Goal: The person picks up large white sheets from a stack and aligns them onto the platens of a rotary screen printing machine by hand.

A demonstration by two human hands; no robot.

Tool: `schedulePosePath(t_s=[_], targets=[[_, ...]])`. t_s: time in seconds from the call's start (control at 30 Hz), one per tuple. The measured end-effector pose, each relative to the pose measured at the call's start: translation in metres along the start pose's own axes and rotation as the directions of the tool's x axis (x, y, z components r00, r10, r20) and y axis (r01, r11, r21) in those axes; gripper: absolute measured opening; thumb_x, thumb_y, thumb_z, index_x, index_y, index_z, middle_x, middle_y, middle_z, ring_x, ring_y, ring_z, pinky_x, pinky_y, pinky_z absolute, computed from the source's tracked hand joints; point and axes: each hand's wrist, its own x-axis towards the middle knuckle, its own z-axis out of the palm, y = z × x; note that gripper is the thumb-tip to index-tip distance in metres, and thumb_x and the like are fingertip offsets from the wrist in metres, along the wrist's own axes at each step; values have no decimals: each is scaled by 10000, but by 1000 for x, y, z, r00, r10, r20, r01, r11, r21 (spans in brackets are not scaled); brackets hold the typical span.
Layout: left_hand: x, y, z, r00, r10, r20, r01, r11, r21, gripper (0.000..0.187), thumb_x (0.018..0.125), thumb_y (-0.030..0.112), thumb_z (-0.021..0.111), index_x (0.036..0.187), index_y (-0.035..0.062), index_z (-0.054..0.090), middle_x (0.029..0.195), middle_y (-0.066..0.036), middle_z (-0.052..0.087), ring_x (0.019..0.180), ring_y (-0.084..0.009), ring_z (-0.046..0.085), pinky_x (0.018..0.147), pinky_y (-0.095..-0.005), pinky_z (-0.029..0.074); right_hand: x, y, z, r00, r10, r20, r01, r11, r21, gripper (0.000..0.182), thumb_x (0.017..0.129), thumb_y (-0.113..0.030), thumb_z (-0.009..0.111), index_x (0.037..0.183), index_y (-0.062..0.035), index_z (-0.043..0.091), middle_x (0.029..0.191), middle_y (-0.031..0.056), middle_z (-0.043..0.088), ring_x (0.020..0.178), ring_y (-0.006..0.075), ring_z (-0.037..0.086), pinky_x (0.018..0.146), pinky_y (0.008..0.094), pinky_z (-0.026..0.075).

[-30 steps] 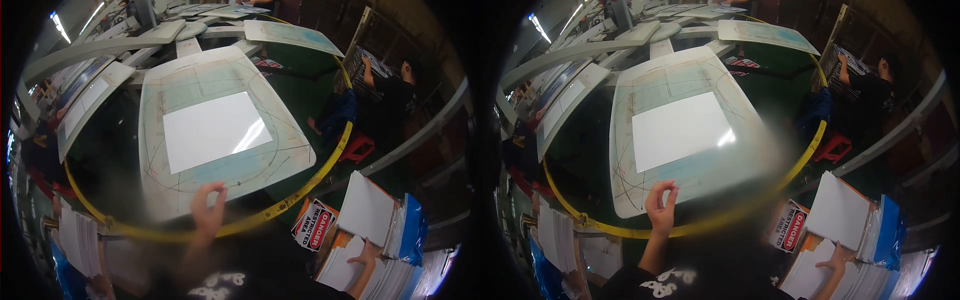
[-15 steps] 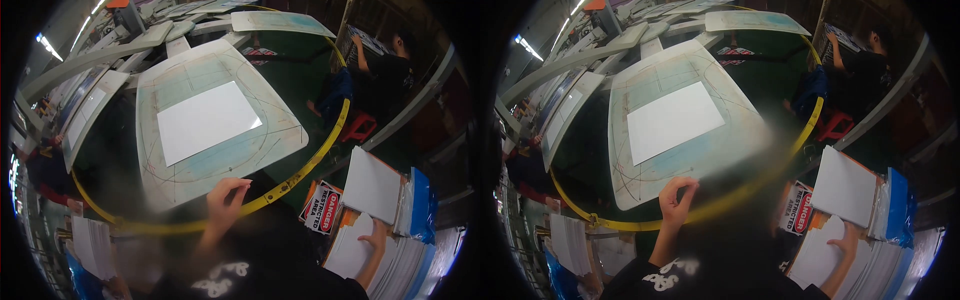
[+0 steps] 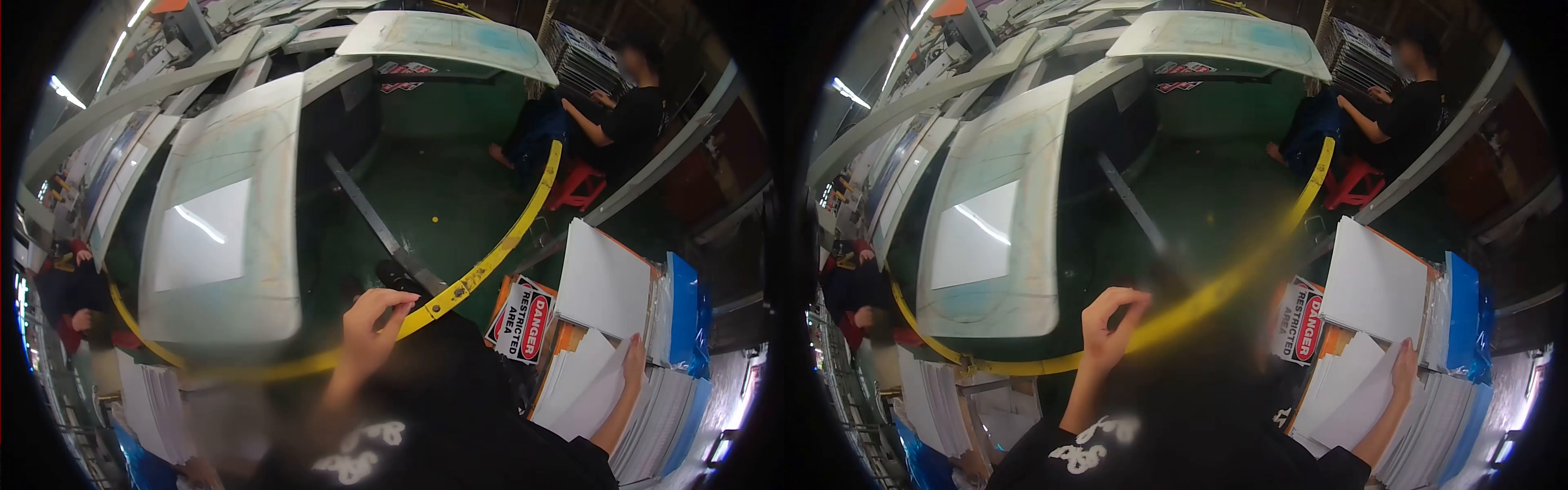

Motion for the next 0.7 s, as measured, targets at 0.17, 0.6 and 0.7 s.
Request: schedulePosePath(t_s=[0.17, 0.6, 0.7], targets=[[-1, 7, 17, 989, -86, 119, 99, 989, -111, 140, 817, 58, 639, 953, 55, 671, 880, -81, 667, 826, -206, 623, 775, -306, 465, -11, -113, -26, 982, -120, -149, 78, 962, -263, 491, 929, -423, 452, 765, 22, 580, 720, 221, 580, 676, 376, 535, 623, 427, 385], [2, 40, 61, 745, -134, 653, 509, 747, -427, 517, 894, 129, 598, 1324, -20, 356, 1325, -146, 462, 1207, -186, 470, 996, -291, 385, -34, -449, 3, 677, -663, -320, 701, 713, 5, 351, 848, -401, 629, 783, -63, 564, 606, 79, 498, 568, 207, 450, 545, 322, 334], [-9, 26, 64, 776, -294, 558, 572, 702, -424, 343, 926, 46, 528, 1247, -35, 437, 1174, -97, 565, 1082, -107, 514, 920, -236, 411, -38, -473, 22, 656, -720, -227, 750, 654, 96, 377, 900, -420, 552, 960, -48, 576, 777, 78, 578, 699, 169, 500, 660, 292, 379]])
